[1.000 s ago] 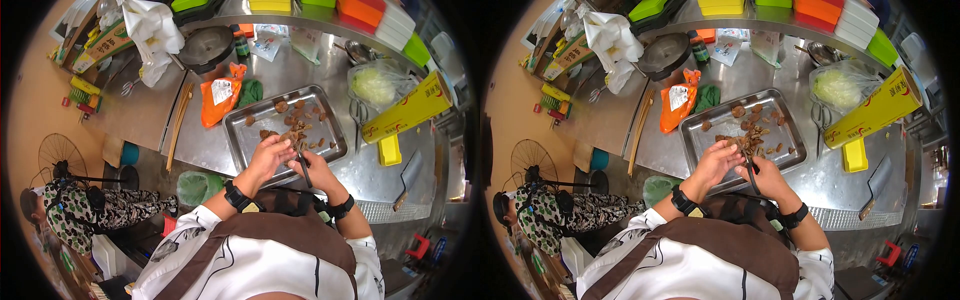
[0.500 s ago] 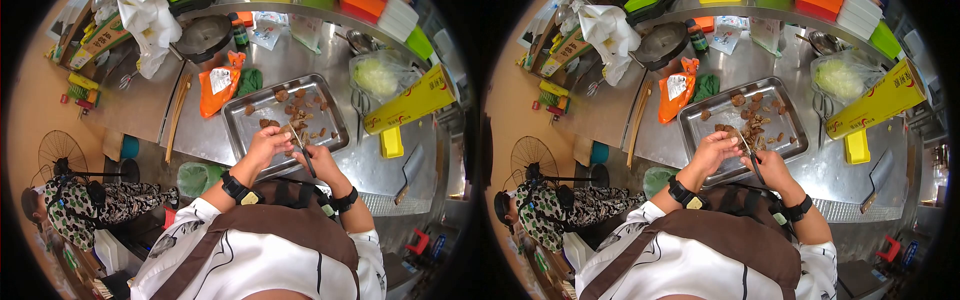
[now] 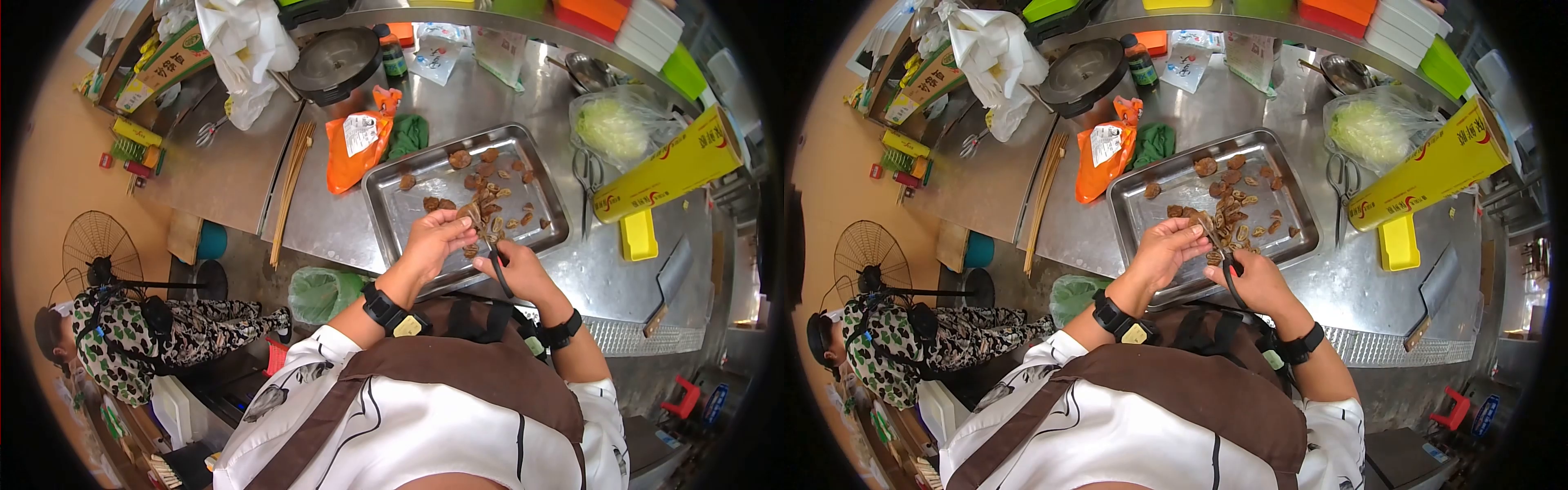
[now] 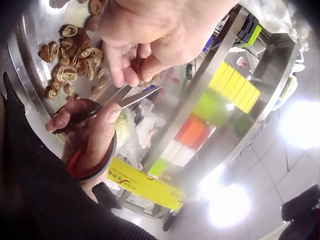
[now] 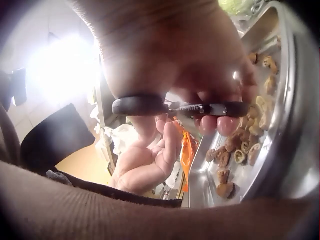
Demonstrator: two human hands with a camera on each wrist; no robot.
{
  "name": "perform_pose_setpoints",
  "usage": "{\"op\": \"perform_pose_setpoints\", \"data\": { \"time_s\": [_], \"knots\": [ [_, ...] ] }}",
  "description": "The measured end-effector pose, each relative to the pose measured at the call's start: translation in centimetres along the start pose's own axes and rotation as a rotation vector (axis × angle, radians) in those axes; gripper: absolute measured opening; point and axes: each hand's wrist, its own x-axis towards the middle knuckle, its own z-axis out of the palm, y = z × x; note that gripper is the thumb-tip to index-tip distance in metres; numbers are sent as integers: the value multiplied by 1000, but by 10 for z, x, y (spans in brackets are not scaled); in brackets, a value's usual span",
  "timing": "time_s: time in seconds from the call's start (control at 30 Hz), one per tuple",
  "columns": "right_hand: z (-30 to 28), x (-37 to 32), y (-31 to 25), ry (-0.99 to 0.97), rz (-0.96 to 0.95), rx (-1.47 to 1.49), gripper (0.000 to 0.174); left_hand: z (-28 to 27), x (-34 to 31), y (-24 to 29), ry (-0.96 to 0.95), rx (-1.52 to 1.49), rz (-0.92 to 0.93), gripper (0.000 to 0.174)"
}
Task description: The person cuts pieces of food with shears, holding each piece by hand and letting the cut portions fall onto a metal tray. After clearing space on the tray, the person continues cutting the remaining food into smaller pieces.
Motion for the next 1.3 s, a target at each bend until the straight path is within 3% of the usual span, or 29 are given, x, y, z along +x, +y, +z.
{"op": "perform_pose_setpoints", "data": {
  "time_s": [0.43, 0.53, 0.6, 1.0, 1.2, 1.3],
  "knots": [
    [13, 2, 16, 32, -82, 72, 49, -1, -3, 2, -28, -5, -26, 9],
    [12, 1, 17, 37, -59, 51, 49, -5, -3, 2, -43, -3, -36, 9],
    [5, 0, 13, -75, 3, 112, 50, -8, -3, 1, -33, 15, -70, 11],
    [9, 6, 19, -93, 14, 60, 49, -10, -5, 0, -10, 51, -194, 19],
    [8, 10, 22, -7, 89, 269, 48, -12, 0, -5, 0, -4, -86, 15],
    [6, 5, 15, 25, -5, 59, 50, -12, 1, -1, 27, 45, -44, 15]
  ]
}}
